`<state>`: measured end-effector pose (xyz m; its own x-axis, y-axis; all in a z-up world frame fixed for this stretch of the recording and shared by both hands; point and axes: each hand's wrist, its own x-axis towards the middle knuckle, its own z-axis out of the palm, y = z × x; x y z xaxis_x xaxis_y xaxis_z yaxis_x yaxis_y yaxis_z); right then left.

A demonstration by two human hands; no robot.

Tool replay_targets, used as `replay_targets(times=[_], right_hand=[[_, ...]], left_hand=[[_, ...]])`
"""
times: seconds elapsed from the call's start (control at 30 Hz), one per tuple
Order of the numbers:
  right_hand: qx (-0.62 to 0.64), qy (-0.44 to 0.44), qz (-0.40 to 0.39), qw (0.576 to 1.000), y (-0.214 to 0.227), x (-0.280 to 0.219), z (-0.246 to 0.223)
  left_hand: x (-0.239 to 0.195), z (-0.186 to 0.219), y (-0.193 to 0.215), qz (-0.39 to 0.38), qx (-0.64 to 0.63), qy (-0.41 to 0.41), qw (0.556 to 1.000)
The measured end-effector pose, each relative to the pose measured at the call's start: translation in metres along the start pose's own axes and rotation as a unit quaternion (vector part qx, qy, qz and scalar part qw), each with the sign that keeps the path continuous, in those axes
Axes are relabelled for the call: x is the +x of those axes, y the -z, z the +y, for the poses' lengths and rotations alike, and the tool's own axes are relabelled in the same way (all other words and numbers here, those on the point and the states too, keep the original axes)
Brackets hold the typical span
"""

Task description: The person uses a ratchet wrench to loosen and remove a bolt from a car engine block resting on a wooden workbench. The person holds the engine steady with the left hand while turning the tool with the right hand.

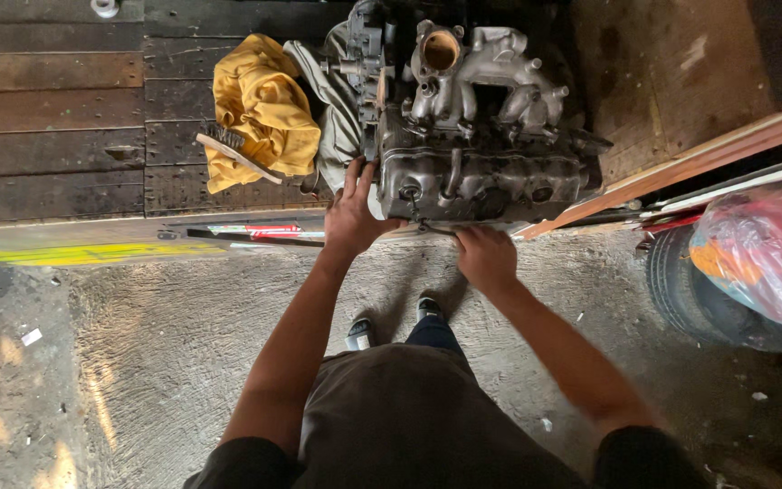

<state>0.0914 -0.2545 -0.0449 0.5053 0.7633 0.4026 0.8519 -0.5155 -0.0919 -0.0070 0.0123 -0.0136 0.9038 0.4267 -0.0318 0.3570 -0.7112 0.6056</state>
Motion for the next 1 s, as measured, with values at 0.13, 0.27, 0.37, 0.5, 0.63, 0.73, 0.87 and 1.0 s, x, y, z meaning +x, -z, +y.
replay_targets(times=[0.13,0.27,0.37,0.5,0.63,0.73,0.87,1.0], right_hand=[[-0.133,0.140,-0.066,0.979,0.036,0.033,-0.002],[-0.144,0.208,-0.103,0.962,0.050,0.049,-0.015],[-0.143,0.168,-0.070,0.973,0.054,0.051,-0.017],[-0.035,-0.077,-0.087,0.993,0.060,0.025,0.006],[0.238,-0.352,-0.115,0.898,0.018,-0.030,0.023],[0.454,-0.425,-0.080,0.779,-0.039,-0.064,0.011],[0.603,-0.504,-0.095,0.611,-0.087,-0.068,-0.020],[0.654,-0.511,-0.094,0.550,-0.091,-0.051,-0.043]], left_hand=[[0.003,0.004,0.001,-0.035,-0.008,0.031,0.999],[0.001,0.001,0.000,0.000,-0.008,0.009,1.000],[0.001,0.000,-0.001,-0.009,0.001,0.018,1.000],[0.001,-0.001,-0.003,0.006,-0.014,0.002,1.000],[0.004,-0.001,-0.004,-0.003,-0.011,0.006,1.000],[0.001,0.000,-0.002,0.014,-0.024,-0.004,1.000],[-0.002,-0.002,-0.002,0.014,-0.050,-0.010,0.999],[-0.001,0.000,-0.001,0.025,-0.026,-0.010,0.999]])
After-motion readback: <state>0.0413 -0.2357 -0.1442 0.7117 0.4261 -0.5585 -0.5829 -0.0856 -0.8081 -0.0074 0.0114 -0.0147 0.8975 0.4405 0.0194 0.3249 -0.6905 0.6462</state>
